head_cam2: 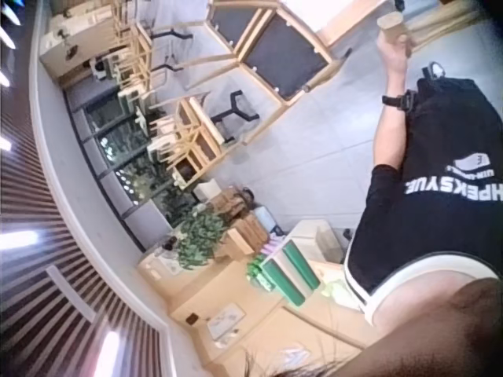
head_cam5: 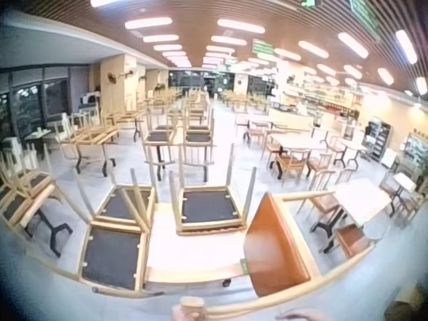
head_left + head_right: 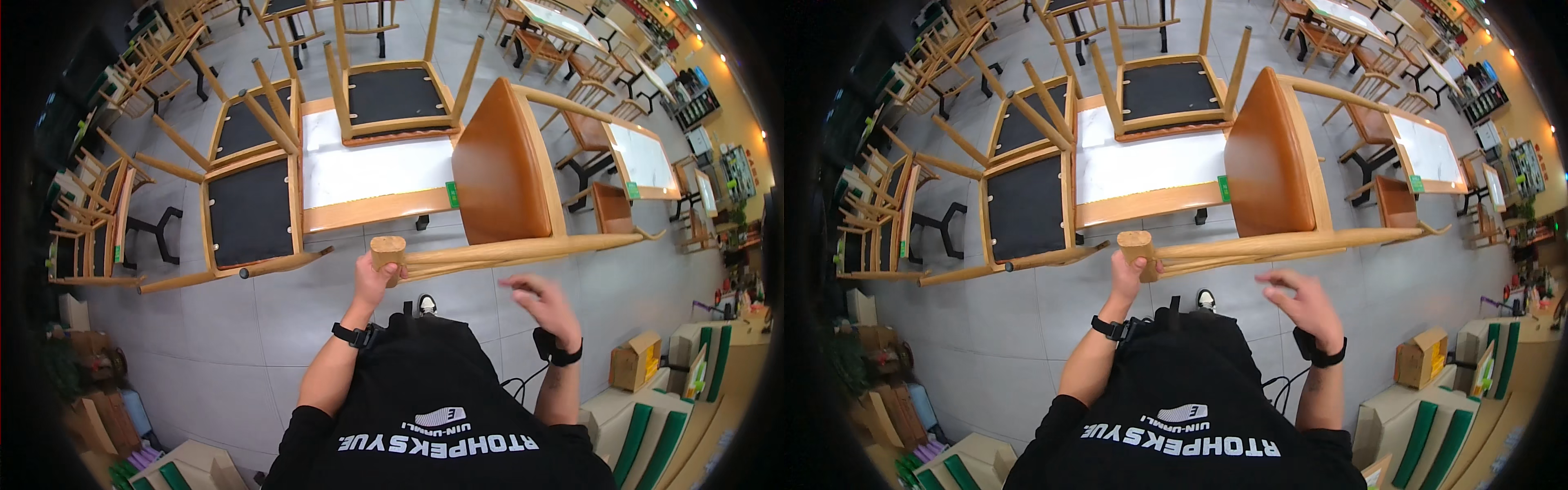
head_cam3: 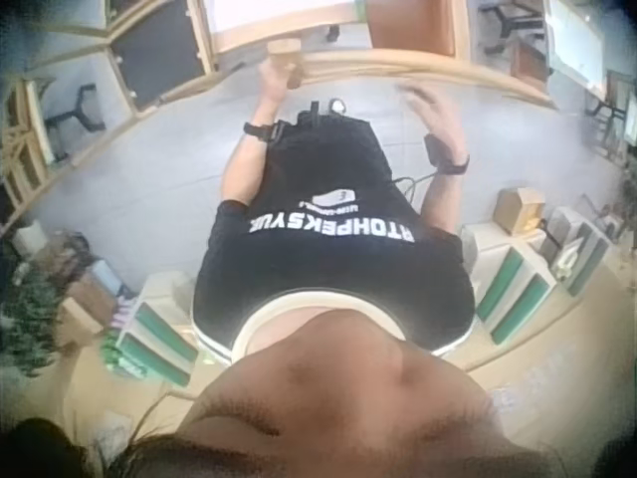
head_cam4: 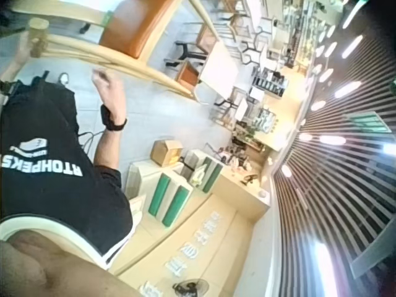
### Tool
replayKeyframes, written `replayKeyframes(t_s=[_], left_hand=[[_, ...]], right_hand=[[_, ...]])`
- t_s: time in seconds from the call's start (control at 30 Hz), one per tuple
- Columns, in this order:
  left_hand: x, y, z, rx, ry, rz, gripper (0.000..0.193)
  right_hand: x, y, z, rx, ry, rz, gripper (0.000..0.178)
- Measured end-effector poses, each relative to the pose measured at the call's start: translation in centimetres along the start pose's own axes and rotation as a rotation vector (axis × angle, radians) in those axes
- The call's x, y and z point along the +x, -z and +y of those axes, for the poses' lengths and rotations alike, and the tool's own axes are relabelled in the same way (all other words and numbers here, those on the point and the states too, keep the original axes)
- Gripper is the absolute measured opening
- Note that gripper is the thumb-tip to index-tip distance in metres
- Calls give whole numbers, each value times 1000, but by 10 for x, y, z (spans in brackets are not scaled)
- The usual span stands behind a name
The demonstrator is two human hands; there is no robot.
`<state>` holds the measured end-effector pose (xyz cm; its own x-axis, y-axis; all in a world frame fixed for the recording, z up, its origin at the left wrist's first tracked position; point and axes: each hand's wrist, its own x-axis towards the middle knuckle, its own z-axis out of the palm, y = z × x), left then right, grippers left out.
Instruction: The person repeatedly picks up wooden chairs from tables and the floor, flips them upright, and places them under tables in a restaurant setting. The person handles the chairs one at a time, moving between different tables to organize the seating area.
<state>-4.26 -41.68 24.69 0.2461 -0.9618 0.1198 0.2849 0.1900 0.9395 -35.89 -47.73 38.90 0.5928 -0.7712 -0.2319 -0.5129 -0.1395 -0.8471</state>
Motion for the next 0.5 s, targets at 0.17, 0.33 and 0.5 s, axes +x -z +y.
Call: replayKeyframes(t_s=[0.17, 0.33, 0.5], left_hand=[[0, -13, 6, 16, 25, -14, 67], [2, -25, 9, 86, -24, -32, 60], [-9, -39, 9, 115, 84, -150, 58]], right_hand=[[55, -32, -40, -235, 588, 658, 33], [84, -60, -4, -781, 419, 510, 31], [74, -54, 23, -715, 491, 674, 27]])
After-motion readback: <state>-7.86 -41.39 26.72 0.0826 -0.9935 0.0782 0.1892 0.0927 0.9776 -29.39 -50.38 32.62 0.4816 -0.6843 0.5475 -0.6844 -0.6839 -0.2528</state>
